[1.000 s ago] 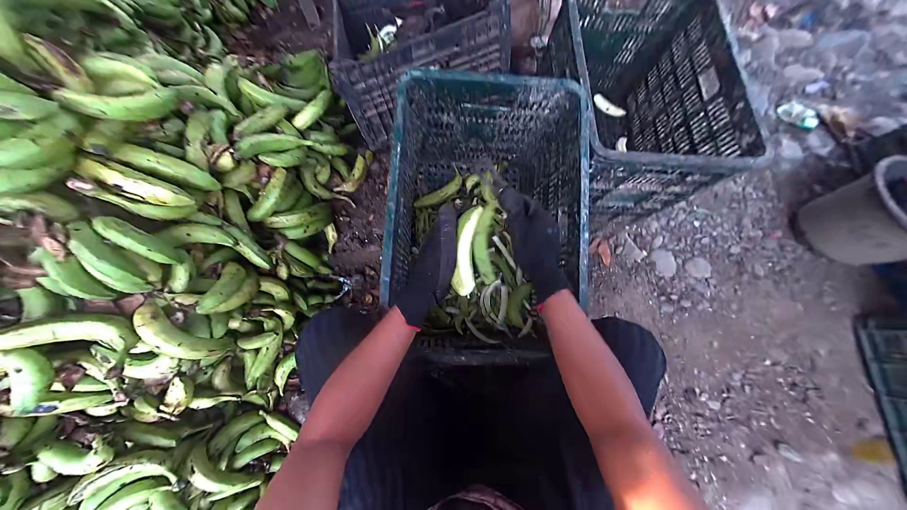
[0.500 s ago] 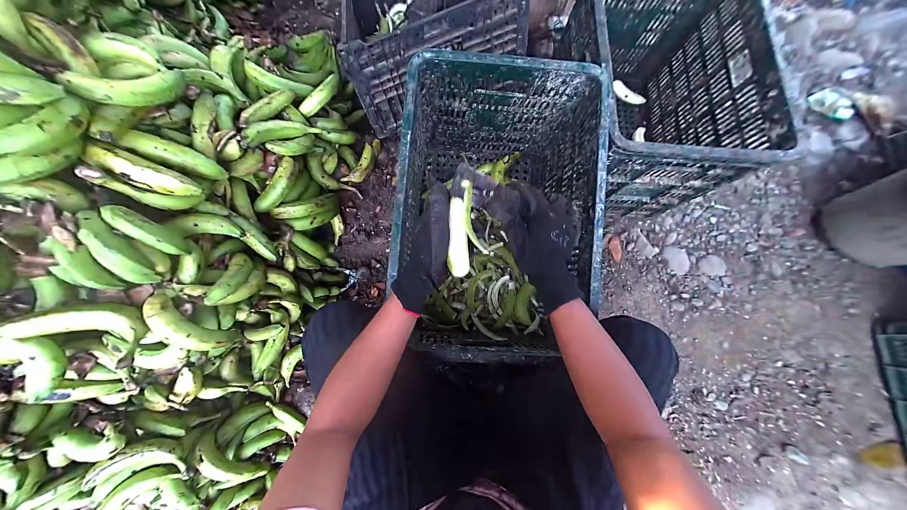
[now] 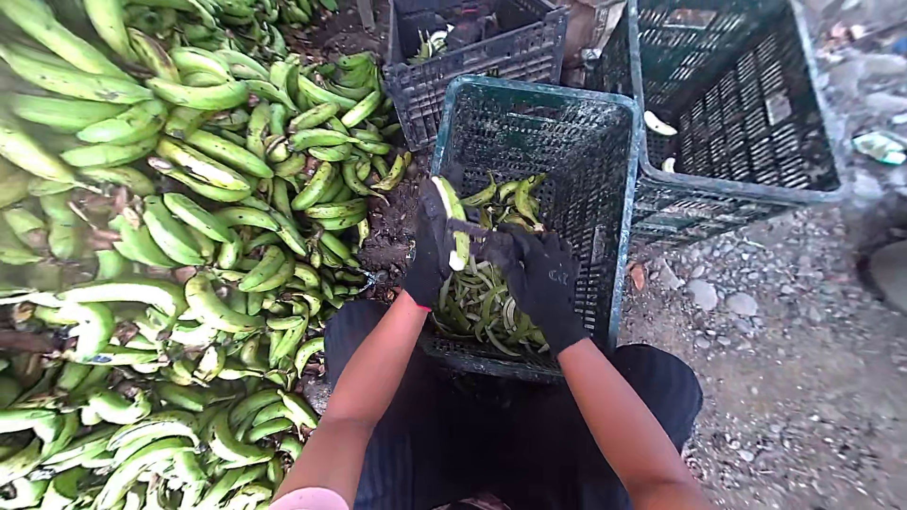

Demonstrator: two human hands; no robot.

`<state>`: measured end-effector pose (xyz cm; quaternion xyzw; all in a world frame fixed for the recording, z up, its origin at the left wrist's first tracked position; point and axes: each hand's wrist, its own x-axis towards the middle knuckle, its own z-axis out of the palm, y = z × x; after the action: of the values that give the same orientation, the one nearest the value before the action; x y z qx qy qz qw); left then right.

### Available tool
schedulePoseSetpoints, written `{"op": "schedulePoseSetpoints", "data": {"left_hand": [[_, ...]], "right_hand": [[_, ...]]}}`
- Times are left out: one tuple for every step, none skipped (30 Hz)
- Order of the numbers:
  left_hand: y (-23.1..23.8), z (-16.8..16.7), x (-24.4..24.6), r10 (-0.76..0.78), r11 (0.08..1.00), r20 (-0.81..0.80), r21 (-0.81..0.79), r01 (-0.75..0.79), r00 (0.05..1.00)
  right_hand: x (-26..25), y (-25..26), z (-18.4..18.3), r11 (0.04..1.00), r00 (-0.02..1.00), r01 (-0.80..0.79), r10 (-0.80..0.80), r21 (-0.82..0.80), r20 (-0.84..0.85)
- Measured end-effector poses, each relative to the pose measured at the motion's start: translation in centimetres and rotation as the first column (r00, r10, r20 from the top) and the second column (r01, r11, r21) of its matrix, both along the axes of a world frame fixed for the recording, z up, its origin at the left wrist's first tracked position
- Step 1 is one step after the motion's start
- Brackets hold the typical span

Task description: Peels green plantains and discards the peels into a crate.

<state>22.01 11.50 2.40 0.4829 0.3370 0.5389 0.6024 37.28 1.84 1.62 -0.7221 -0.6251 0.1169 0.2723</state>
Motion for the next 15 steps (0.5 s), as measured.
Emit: {"op": "schedulePoseSetpoints", "data": {"left_hand": [[-0.4, -0.2, 0.0, -0.113, 0.993, -0.067, -0.029, 0.112, 0.991], [-0.8, -0.4, 0.4, -0.178, 0.982, -0.128, -0.079, 0.169, 0.976], [-1.2, -0.5, 0.8, -0.249, 0.966, -0.198, -0.118, 0.229, 0.948], [-1.9, -0.5, 1.0, -0.295, 0.953, -0.287, -0.157, 0.259, 0.911], [-2.5, -0.3, 1.3, -0.315, 0.948, -0.373, -0.169, 0.270, 0.873], [-3.0, 0.0, 1.3, -0.333, 0.942, -0.413, -0.173, 0.286, 0.848], [-3.1, 0.2, 1.4, -0.325, 0.946, -0.407, -0.163, 0.282, 0.854], [-2.8, -0.2, 1.8, -0.254, 0.966, -0.333, -0.134, 0.221, 0.908], [-2.2, -0.4, 2.1, -0.152, 0.986, -0.229, -0.106, 0.130, 0.962], [-1.7, -0.5, 2.0, -0.016, 0.997, -0.094, -0.075, 0.009, 0.995], [-1.2, -0.3, 1.8, 0.102, 0.993, 0.040, -0.058, -0.100, 0.994], [-0.6, -0.1, 1.8, 0.231, 0.973, 0.175, -0.072, -0.221, 0.957], [0.0, 0.1, 1.8, 0.354, 0.935, 0.273, -0.129, -0.330, 0.895], [0.5, -0.2, 1.5, 0.426, 0.905, 0.303, -0.145, -0.401, 0.852], [0.6, -0.2, 1.1, 0.478, 0.878, 0.281, -0.148, -0.454, 0.832]], "right_hand": [[0.4, 0.7, 0.0, 0.999, 0.999, 0.039, -0.039, -0.024, -0.006], [1.0, 1.6, 0.0, 0.994, 0.994, 0.103, -0.104, -0.034, -0.014], [1.6, 2.2, 0.0, 0.988, 0.988, 0.150, -0.152, -0.047, -0.040], [2.2, 2.6, -0.1, 0.981, 0.979, 0.187, -0.190, -0.043, -0.080], [2.7, 2.8, -0.2, 0.976, 0.968, 0.212, -0.217, -0.057, -0.126], [3.2, 2.8, -0.3, 0.973, 0.957, 0.222, -0.229, -0.057, -0.179], [3.4, 2.6, -0.3, 0.973, 0.948, 0.223, -0.229, -0.052, -0.223], [3.3, 2.2, -0.3, 0.976, 0.945, 0.210, -0.216, -0.053, -0.245], [3.0, 1.4, -0.3, 0.985, 0.955, 0.167, -0.173, -0.047, -0.242], [2.3, 0.4, -0.3, 0.994, 0.969, 0.105, -0.109, -0.033, -0.220], [1.5, -0.3, -0.5, 0.998, 0.980, 0.061, -0.064, -0.019, -0.186], [0.7, -0.5, -0.7, 0.999, 0.989, 0.037, -0.038, -0.009, -0.145], [-0.1, -0.5, -1.0, 1.000, 0.994, 0.020, -0.019, 0.011, -0.105], [-0.8, -0.4, -1.2, 0.999, 0.997, 0.007, -0.004, 0.038, -0.072], [-1.4, -0.2, -1.3, 0.998, 0.998, -0.002, 0.006, 0.068, -0.064]]}}
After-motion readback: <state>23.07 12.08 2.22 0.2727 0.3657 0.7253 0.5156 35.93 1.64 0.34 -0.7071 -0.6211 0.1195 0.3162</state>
